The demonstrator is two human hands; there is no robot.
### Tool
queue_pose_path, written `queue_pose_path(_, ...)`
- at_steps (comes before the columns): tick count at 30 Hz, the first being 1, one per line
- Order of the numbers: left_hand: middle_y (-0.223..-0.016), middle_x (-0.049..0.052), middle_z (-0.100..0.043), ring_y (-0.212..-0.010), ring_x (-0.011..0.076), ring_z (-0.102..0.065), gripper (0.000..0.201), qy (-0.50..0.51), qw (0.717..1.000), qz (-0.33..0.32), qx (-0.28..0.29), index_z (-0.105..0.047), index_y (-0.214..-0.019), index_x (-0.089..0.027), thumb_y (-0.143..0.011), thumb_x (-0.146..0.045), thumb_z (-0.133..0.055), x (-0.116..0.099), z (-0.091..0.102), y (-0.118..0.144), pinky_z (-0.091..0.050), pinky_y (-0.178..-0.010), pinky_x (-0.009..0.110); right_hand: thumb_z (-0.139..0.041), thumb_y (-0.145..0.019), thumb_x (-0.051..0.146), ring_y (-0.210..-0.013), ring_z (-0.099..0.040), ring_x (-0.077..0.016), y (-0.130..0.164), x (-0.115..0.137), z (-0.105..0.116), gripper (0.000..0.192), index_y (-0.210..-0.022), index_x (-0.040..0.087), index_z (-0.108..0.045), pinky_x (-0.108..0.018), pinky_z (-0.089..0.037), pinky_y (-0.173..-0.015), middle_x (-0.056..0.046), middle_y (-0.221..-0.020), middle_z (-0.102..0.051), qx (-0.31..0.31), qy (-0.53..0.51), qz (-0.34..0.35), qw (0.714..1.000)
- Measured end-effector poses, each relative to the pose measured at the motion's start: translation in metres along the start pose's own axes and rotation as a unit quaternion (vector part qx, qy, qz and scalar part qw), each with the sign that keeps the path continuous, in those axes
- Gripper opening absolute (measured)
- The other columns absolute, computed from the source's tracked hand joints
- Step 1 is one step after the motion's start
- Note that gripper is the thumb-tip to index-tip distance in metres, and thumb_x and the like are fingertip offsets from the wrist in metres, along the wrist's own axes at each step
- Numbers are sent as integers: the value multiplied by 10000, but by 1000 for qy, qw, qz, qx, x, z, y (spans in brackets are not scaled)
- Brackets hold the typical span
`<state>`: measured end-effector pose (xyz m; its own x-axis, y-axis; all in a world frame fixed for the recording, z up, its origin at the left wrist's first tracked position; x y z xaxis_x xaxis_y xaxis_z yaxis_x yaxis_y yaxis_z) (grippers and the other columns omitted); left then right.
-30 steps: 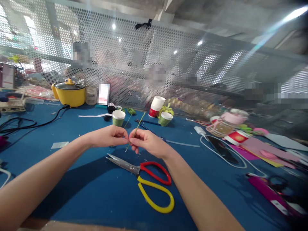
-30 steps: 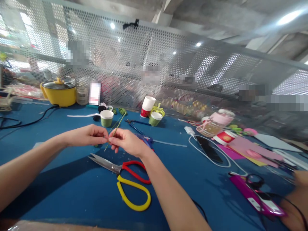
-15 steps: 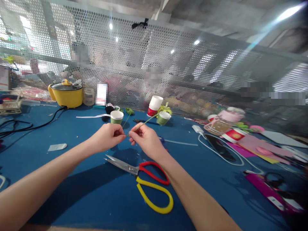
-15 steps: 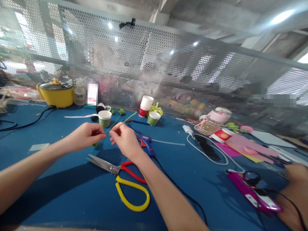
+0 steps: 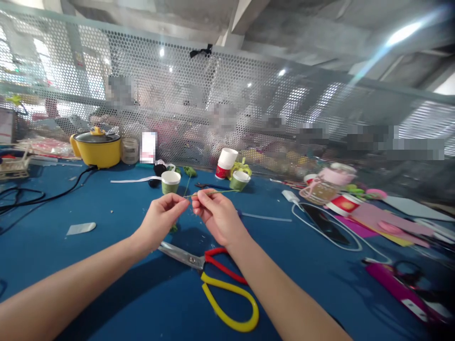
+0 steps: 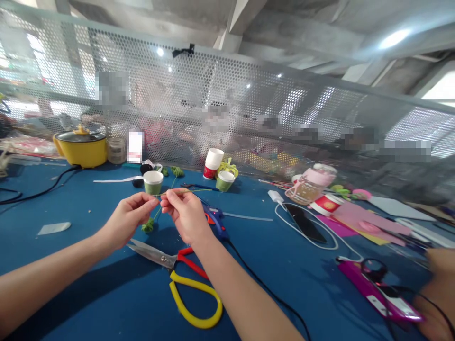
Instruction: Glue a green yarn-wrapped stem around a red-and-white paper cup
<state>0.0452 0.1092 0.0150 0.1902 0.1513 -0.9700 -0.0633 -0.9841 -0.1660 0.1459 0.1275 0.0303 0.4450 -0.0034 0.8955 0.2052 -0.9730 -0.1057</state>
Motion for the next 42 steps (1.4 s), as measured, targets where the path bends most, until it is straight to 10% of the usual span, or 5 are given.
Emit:
queue_pose_path(12, -595, -30, -499, -522, 61, -399, 151, -172, 981, -76, 52, -548, -670, -136, -699, -284, -559, -30, 6, -10, -314, -478, 185, -660, -657, 272, -534, -545, -76, 2, 12, 0, 188, -682, 160, -511, -203, -441, -487, 24, -633, -600, 20, 124, 41, 991)
queue_pose_path(20, -572, -22, -490, -509, 66, -384, 175, -256, 961, -106, 24, -546, -697, -126, -724, -297, -528, -33, 4, -2, -309, -460, 187, -573, -737, 313, -501, -560, -106, 12, 40, -2, 173, -707, 171, -479, -251, -467, -509, 14, -580, -576, -33, 350, 164, 922)
queue_pose_path(33, -522, -53, -428, -455, 45, -307, 214, -104, 994, -19, 17, -561, -688, -132, -697, -345, -567, -3, 1, -3, -238, -413, 183, -678, -620, 286, -481, -507, -70, 0, 6, 6, 212, -664, 159, -514, -213, -433, -485, 33, -560, -566, -27, 68, 38, 997)
queue_pose_path(42, -594, -25, -512, -545, 70, -426, 162, -144, 987, -59, 34, -547, -671, -133, -682, -293, -571, -17, 6, -12, -347, -516, 199, -648, -658, 316, -457, -499, -76, 1, 12, 6, 226, -667, 168, -477, -210, -410, -439, 40, -527, -560, -10, 160, 57, 985)
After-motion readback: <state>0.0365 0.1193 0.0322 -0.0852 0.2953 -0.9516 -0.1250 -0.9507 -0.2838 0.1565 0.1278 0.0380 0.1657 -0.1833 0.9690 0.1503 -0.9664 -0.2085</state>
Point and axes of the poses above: each hand's wrist, its own y-axis away from the middle knuckle, its own z-axis out of the back of the hand, x = y × z, the point moved 10 cm from there along -y, towards the middle knuckle
